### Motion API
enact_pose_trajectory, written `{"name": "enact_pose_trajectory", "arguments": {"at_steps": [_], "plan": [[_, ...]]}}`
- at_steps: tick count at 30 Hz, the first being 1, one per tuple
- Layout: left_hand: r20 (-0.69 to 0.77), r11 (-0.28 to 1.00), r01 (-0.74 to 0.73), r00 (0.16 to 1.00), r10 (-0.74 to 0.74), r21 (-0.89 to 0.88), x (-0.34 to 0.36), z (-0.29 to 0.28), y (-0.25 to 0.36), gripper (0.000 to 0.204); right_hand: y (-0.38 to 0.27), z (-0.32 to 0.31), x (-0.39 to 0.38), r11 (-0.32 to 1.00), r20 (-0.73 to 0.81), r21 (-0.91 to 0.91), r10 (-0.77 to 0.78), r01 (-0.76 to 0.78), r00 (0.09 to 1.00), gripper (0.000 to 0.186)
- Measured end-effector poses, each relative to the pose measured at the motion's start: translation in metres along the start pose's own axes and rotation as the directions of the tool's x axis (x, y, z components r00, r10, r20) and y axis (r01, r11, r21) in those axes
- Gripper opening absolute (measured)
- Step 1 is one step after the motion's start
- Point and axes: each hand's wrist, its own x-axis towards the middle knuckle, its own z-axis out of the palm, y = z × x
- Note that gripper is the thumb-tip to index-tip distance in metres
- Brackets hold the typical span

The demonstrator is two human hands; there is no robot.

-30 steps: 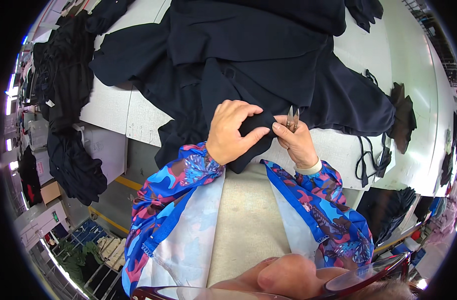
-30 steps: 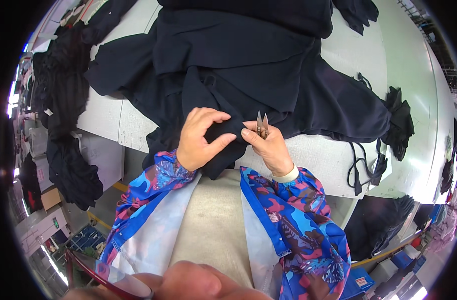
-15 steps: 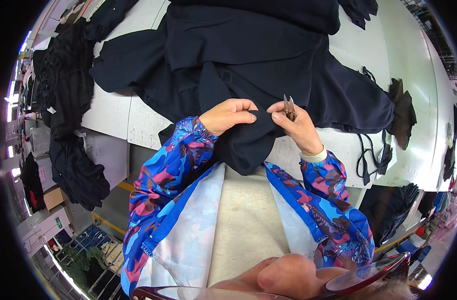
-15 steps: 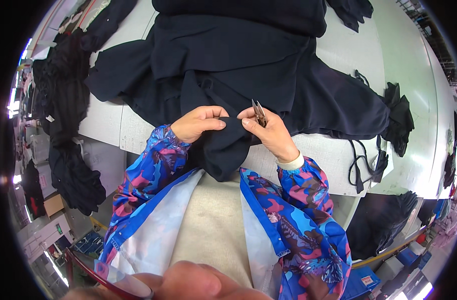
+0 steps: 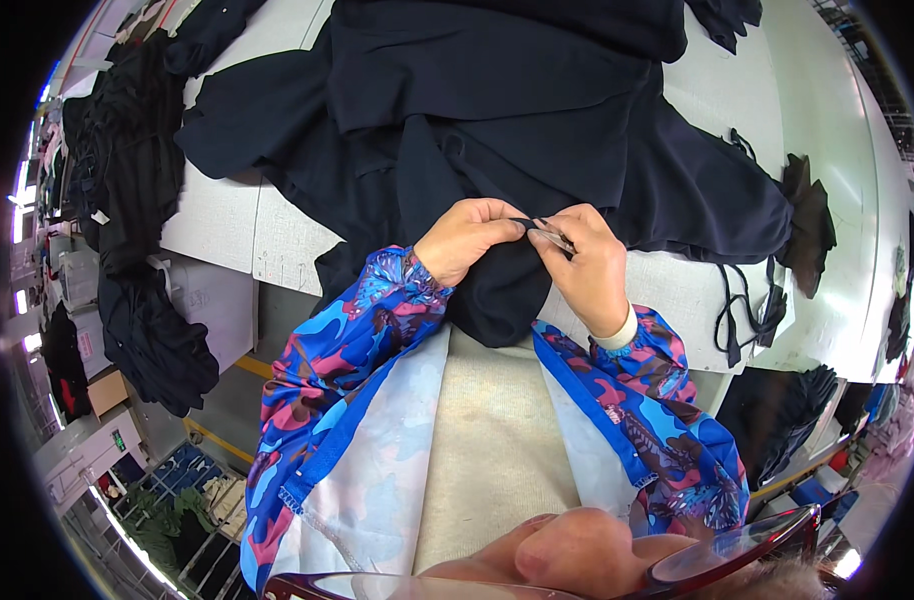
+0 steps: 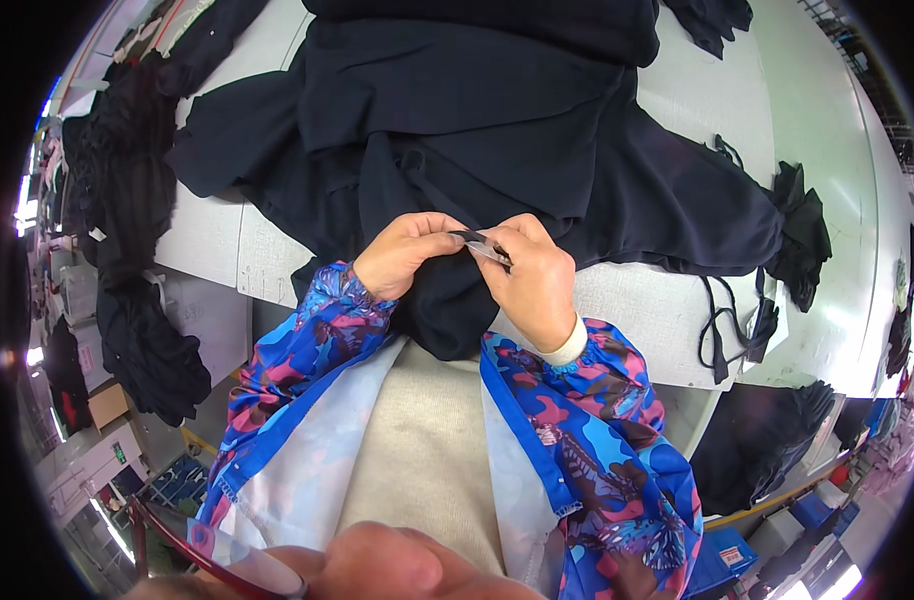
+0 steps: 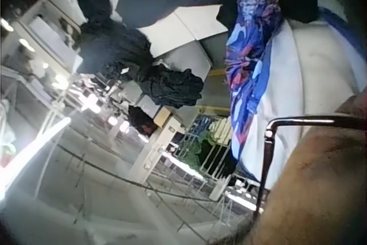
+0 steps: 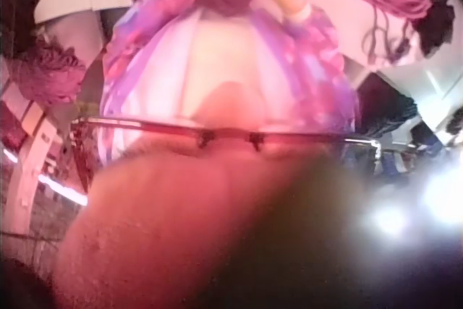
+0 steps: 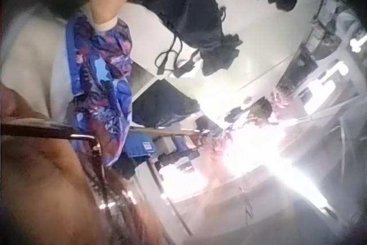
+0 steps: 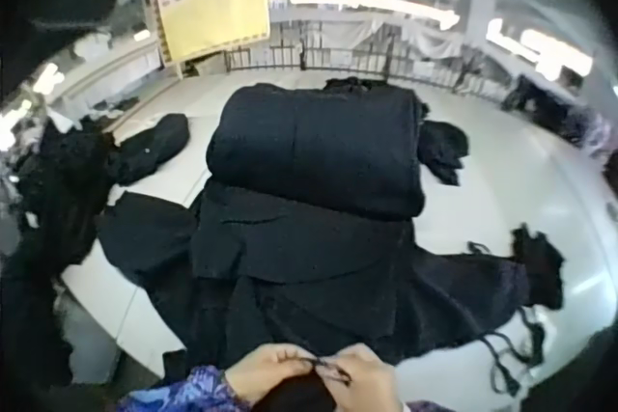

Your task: Trimming loose threads and inspecting black hoodies for quality control.

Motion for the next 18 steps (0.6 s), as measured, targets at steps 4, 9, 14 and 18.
{"name": "enact_pose_trajectory", "arguments": {"at_steps": [4, 9, 14, 18], "plan": [[-0.038, 1.000, -0.002, 0.999, 0.002, -0.006, -0.001, -0.001, -0.002, 0.016, 0.009, 0.000, 0.002, 0.994, -0.037, 0.105, -0.001, 0.005, 0.999, 0.011], [-0.053, 0.995, 0.027, 0.998, -0.032, -0.093, 0.000, -0.005, -0.004, 0.016, 0.023, -0.007, 0.007, 0.747, 0.334, 0.513, 0.279, -0.422, 0.900, 0.017], [-0.020, 0.999, -0.027, 0.999, 0.026, -0.039, 0.001, -0.006, -0.003, 0.019, 0.025, -0.010, 0.008, 0.557, 0.436, 0.600, 0.374, -0.574, 0.819, 0.020], [0.015, 0.980, -0.070, 0.998, 0.069, 0.185, 0.001, -0.004, 0.002, 0.023, 0.020, -0.002, 0.006, 0.765, 0.230, 0.533, 0.278, -0.360, 0.933, 0.017]]}}
